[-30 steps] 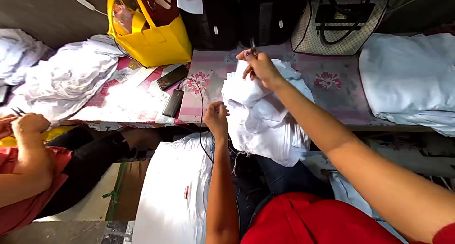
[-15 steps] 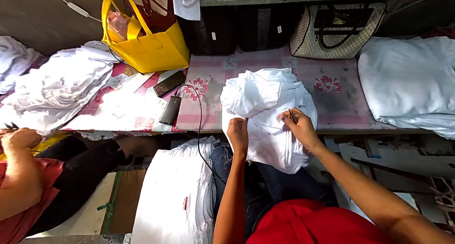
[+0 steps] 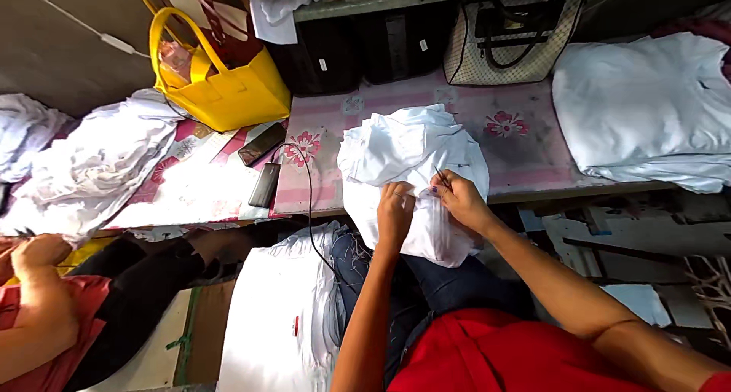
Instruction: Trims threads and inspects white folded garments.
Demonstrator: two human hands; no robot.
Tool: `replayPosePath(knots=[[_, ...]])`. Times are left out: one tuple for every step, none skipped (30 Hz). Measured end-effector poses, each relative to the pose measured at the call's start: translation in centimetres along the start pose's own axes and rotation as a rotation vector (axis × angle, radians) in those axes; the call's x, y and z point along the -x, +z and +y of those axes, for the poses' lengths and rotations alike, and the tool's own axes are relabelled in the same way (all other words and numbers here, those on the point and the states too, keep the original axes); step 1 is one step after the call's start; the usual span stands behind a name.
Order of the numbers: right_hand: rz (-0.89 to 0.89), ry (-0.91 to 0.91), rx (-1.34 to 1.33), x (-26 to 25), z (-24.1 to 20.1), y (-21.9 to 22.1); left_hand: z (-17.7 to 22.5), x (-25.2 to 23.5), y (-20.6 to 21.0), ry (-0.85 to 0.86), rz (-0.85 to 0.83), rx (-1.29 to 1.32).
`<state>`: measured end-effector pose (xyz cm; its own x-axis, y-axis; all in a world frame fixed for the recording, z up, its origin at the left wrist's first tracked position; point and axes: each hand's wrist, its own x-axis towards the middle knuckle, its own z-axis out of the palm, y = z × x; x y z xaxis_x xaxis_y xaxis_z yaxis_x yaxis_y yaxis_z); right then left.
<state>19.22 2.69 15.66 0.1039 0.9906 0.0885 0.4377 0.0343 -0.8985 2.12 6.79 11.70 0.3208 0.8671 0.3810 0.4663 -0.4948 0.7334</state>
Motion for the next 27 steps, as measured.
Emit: replayPosePath(knots=[[0.043,0.036,-0.076,0.3,-0.1,-0.6,0.6,-0.3,-0.6,0.019,0.012,0.079],[0.107,0.036,-0.125,0.5,0.1,-1.0,1.1,-0.7,-1.2,0.018,0.010,0.142],[0.164,0.001,-0.131,0.7,0.3,-1.2,1.4,-1.0,-1.7,0.005,0.003,0.182],[0.197,-0.052,-0.112,0.9,0.3,-1.2,1.5,-1.2,-2.1,-0.012,-0.004,0.209],[0.203,-0.108,-0.087,1.2,0.2,-0.7,1.7,-1.3,-2.4,-0.019,0.001,0.224],[0.191,-0.160,-0.042,1.4,0.0,-0.1,1.9,-1.3,-2.5,-0.012,0.007,0.230],[0.183,-0.205,0.024,1.6,0.0,0.7,2.2,-1.3,-2.5,0.000,-0.002,0.227],[0.198,-0.238,0.067,1.8,0.2,1.5,2.6,-1.1,-2.4,0.018,-0.019,0.219],[0.223,-0.236,0.083,1.8,0.3,2.1,2.6,-0.8,-2.2,0.036,-0.032,0.206],[0.251,-0.225,0.089,1.8,0.2,2.2,2.3,-0.7,-2.2,0.041,-0.035,0.206],[0.285,-0.235,0.102,1.7,-0.1,2.1,1.8,-0.5,-2.5,0.026,-0.027,0.226],[0.317,-0.267,0.130,1.6,-0.4,1.9,1.2,-0.4,-3.0,-0.002,-0.015,0.261],[0.347,-0.312,0.162,1.7,-0.6,1.6,0.6,0.0,-3.3,-0.027,-0.008,0.301],[0.354,-0.347,0.185,1.9,-0.6,1.3,0.2,0.5,-3.4,-0.032,-0.014,0.326],[0.348,-0.365,0.200,2.1,-0.6,1.2,0.0,0.8,-3.4,-0.003,-0.035,0.313],[0.338,-0.375,0.208,2.3,-0.7,1.1,0.2,1.0,-3.3,0.046,-0.065,0.265],[0.327,-0.385,0.214,2.6,-0.8,1.2,0.6,1.0,-3.0,0.100,-0.081,0.187],[0.318,-0.404,0.224,3.0,-1.0,1.5,1.1,1.0,-2.6,0.149,-0.071,0.105],[0.315,-0.439,0.251,3.4,-1.2,1.8,1.5,1.0,-1.9,0.182,-0.023,0.030],[0.322,-0.481,0.295,3.6,-1.2,2.2,1.7,1.0,-1.2,0.197,0.052,-0.028],[0.350,-0.515,0.356,3.5,-1.1,2.6,1.8,1.1,-0.6,0.199,0.130,-0.072],[0.394,-0.524,0.427,3.2,-0.9,2.8,1.7,1.0,-0.2,0.201,0.208,-0.112],[0.445,-0.512,0.497,2.5,-0.5,2.9,1.7,1.0,0.0,0.206,0.288,-0.149],[0.474,-0.475,0.554,1.8,0.2,2.8,1.5,1.1,0.1,0.206,0.368,-0.190],[0.473,-0.411,0.594,1.3,0.9,2.6,1.2,1.3,0.0,0.190,0.443,-0.243],[0.450,-0.333,0.608,0.9,1.5,2.2,0.7,1.5,-0.3,0.155,0.512,-0.304],[0.425,-0.261,0.594,0.7,1.7,1.7,0.1,1.8,-0.9,0.108,0.568,-0.345]])
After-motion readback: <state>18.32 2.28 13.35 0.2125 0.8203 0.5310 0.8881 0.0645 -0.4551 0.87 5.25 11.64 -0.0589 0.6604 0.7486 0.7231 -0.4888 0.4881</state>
